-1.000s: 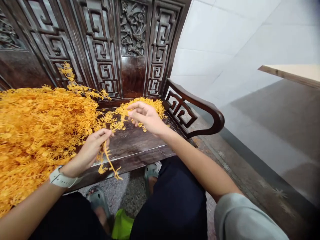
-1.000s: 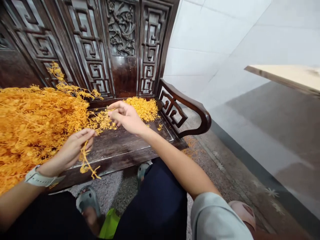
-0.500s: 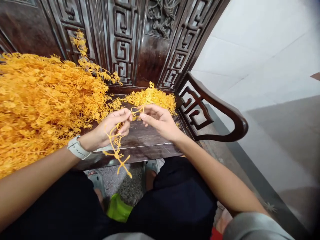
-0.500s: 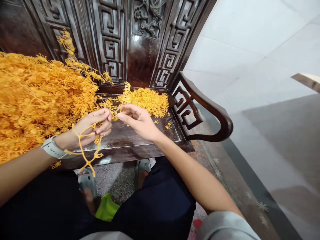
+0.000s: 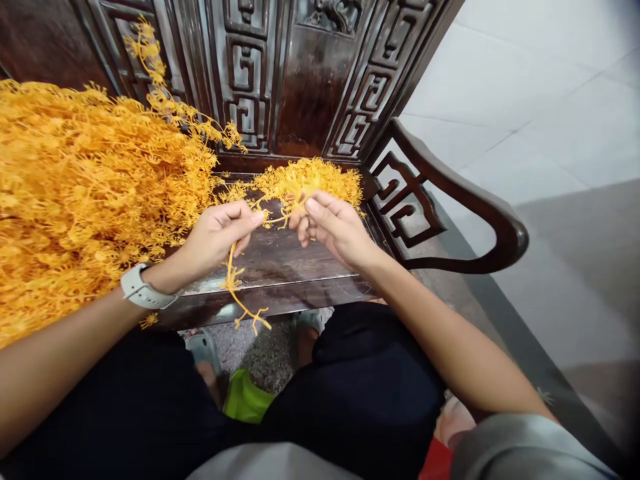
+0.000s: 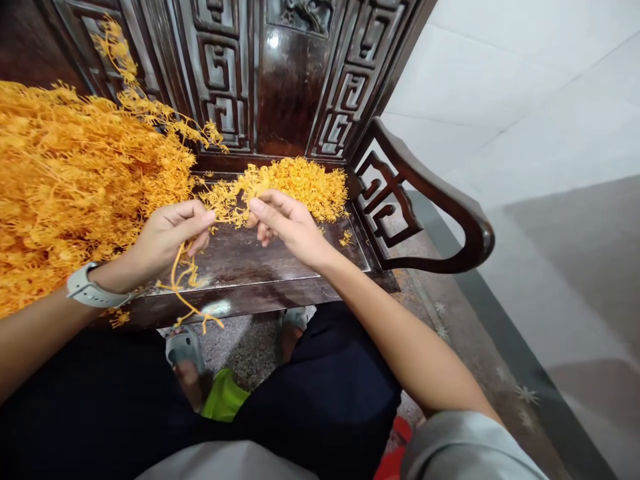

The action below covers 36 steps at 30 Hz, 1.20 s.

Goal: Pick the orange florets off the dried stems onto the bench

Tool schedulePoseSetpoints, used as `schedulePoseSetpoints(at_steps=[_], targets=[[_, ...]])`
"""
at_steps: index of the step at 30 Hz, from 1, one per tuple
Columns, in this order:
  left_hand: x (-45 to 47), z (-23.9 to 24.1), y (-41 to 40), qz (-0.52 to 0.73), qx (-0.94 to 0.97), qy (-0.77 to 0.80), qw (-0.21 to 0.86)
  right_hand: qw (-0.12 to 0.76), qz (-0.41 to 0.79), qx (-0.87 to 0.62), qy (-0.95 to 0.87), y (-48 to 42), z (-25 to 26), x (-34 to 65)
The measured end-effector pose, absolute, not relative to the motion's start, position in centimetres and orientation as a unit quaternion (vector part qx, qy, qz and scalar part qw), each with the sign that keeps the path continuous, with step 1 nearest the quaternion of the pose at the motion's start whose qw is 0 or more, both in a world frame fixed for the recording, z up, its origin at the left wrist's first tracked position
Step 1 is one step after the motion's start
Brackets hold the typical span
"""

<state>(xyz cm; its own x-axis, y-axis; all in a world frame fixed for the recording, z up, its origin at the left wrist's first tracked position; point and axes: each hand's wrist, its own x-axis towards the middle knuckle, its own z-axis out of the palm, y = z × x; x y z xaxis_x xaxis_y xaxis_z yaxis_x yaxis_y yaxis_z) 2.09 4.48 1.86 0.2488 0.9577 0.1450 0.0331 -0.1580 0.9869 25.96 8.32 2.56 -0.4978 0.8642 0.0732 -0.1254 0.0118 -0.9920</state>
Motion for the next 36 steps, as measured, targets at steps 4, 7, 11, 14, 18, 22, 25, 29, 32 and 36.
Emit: schedulePoseSetpoints(at_steps=[4, 7, 11, 14, 18, 22, 25, 29, 32, 36], targets=[[2.1, 1.7, 4.2, 0.431, 0.690, 0.423, 0.399, 0.411, 0.625, -0.322, -0.580, 8.6, 2.4, 25.9], [2.0, 1.7, 4.0, 0.437, 0.704, 0.430, 0.358, 0.430, 0.592, -0.334, -0.594, 8.9, 2.3, 26.3], [2.0, 2.0, 3.7, 0.411, 0.731, 0.427, 0.339, 0.472, 0.530, -0.347, -0.614, 9.6, 2.1, 27.1], [2.2, 2.3, 3.5, 0.389, 0.748, 0.411, 0.346, 0.500, 0.481, -0.363, -0.622, 10.2, 1.9, 27.5], [2.9, 2.4, 3.3, 0.410, 0.733, 0.411, 0.354, 0.528, 0.432, -0.375, -0.628, 11.0, 1.6, 27.6], [3.3, 2.4, 3.4, 0.428, 0.713, 0.428, 0.355, 0.543, 0.398, -0.379, -0.634, 11.3, 1.6, 27.1], [3.6, 2.5, 3.4, 0.436, 0.701, 0.438, 0.355, 0.550, 0.379, -0.384, -0.638, 11.4, 1.7, 26.2], [3.5, 2.8, 2.5, 0.439, 0.701, 0.443, 0.346, 0.566, 0.358, -0.408, -0.621, 13.5, 1.6, 27.4], [2.0, 3.0, 0.6, 0.443, 0.712, 0.443, 0.319, 0.628, 0.302, -0.486, -0.527, 15.8, 1.3, 31.6], [-1.3, 2.1, -0.7, 0.455, 0.681, 0.486, 0.304, 0.494, 0.376, -0.580, -0.527, 15.3, 0.2, 36.0]])
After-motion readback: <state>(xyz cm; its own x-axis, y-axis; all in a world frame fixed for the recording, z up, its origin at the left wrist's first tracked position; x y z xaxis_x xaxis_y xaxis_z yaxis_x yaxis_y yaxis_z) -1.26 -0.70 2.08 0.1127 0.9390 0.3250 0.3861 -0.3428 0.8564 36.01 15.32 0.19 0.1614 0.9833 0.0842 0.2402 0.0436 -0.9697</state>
